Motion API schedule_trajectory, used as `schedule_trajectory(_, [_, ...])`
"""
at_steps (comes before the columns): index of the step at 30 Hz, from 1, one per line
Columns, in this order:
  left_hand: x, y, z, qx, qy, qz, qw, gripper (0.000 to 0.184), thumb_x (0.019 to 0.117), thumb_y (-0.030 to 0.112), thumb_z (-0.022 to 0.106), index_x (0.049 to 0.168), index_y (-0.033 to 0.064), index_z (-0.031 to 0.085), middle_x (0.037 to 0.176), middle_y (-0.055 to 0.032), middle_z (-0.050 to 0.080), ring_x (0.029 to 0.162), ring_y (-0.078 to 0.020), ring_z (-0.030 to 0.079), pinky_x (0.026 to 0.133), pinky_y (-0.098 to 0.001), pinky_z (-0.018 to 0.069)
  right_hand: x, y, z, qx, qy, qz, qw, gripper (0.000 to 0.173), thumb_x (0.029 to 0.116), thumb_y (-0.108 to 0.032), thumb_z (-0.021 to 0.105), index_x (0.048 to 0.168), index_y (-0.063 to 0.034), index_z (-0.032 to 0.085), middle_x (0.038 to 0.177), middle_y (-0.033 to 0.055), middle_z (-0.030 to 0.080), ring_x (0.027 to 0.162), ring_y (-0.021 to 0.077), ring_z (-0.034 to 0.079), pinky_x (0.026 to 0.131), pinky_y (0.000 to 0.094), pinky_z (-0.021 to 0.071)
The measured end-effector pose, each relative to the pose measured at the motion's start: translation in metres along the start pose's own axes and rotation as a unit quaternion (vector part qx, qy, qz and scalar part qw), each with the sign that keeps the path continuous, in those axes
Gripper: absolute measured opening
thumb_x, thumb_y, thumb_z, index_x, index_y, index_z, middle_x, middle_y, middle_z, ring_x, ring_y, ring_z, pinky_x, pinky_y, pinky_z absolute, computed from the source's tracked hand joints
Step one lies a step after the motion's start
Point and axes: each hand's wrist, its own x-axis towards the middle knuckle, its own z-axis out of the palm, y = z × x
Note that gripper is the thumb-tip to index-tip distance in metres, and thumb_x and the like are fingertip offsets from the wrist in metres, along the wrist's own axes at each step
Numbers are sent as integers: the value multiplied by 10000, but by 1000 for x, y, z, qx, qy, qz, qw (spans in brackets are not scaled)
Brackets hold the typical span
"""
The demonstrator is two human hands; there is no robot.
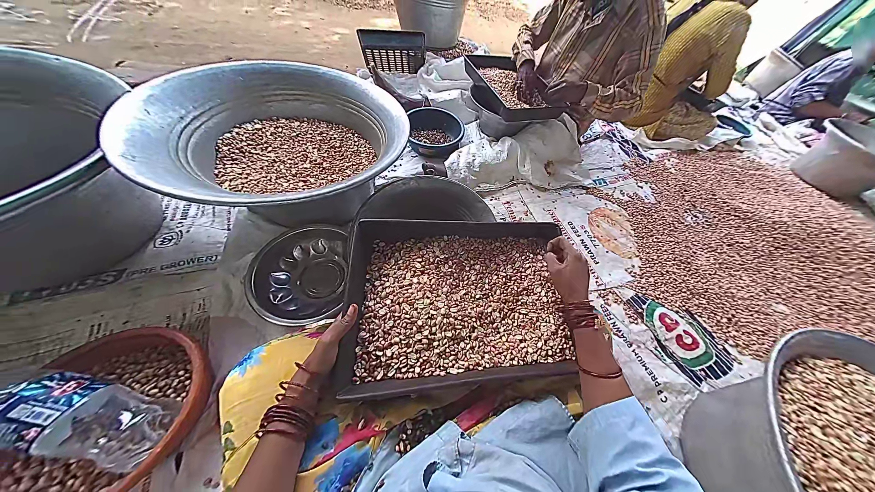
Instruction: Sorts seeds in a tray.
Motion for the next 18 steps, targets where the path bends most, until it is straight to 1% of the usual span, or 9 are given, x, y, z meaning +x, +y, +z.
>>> schedule_trajectory(1, [1,0,-1,0,-1,-2,1000,514,1075,415,357,1485,109,406,1162,14,662,958,9,665,821,-207,569,-5,4,4,118,-4,-1,993,156,974,-50,493,1050,-7,621,810,56,653,659,137,621,599,318,505])
schedule_trajectory(2, [1,-1,0,0,0,-5,1000,514,1080,412,355,1494,111,400,1166,5,663,955,1,667,817,-212,571,-12,3,8,227,-33,12,973,176,962,-17,408,1043,-15,564,799,18,647,594,70,594,529,232,487])
schedule_trajectory(3, [0,0,0,2,-4,-7,1000,518,1087,406,338,1511,112,382,1185,-2,659,966,-3,665,827,-216,569,-19,0,12,278,-79,29,957,187,957,-1,389,1068,-9,539,800,10,628,567,46,560,505,207,465])
schedule_trajectory(5, [0,3,1,4,-2,-4,1000,501,1095,391,319,1501,106,385,1167,6,661,952,5,667,817,-208,571,-29,-12,19,190,-191,33,962,224,978,-15,497,1178,15,593,822,33,581,619,78,491,587,271,425])
schedule_trajectory(7, [-1,4,2,5,0,-5,1000,494,1092,386,325,1495,107,384,1146,17,660,937,16,667,801,-196,572,-36,-28,30,17,-251,-20,968,224,977,-139,601,1175,-65,675,822,55,590,694,162,514,692,378,445])
schedule_trajectory(9, [-1,2,2,7,3,-5,1000,500,1083,388,337,1492,104,384,1148,13,655,938,16,663,800,-197,568,-41,-43,38,-93,-258,-50,961,265,993,-184,610,1225,-100,707,1013,154,700,899,298,647,850,498,501])
schedule_trajectory(11, [-2,2,2,4,2,-10,1000,521,1083,394,347,1515,104,368,1185,-7,650,958,1,661,815,-212,567,-39,-51,47,-144,-257,-59,954,305,1004,-177,595,1284,-112,697,1210,187,696,1112,355,662,966,543,495])
schedule_trajectory(14, [-3,4,3,2,0,-12,1000,500,1092,380,349,1512,108,371,1168,-2,655,942,4,667,798,-203,572,-36,-55,56,-173,-253,-71,949,303,1001,-174,608,1279,-90,697,1253,193,680,1192,361,644,987,541,497])
schedule_trajectory(18, [-1,4,2,7,-8,-10,1000,516,1087,389,350,1519,107,362,1188,-6,651,963,-2,665,816,-206,569,-35,-51,58,-170,-257,-80,948,308,1006,-193,595,1279,-90,693,1248,197,683,1191,358,646,988,540,496])
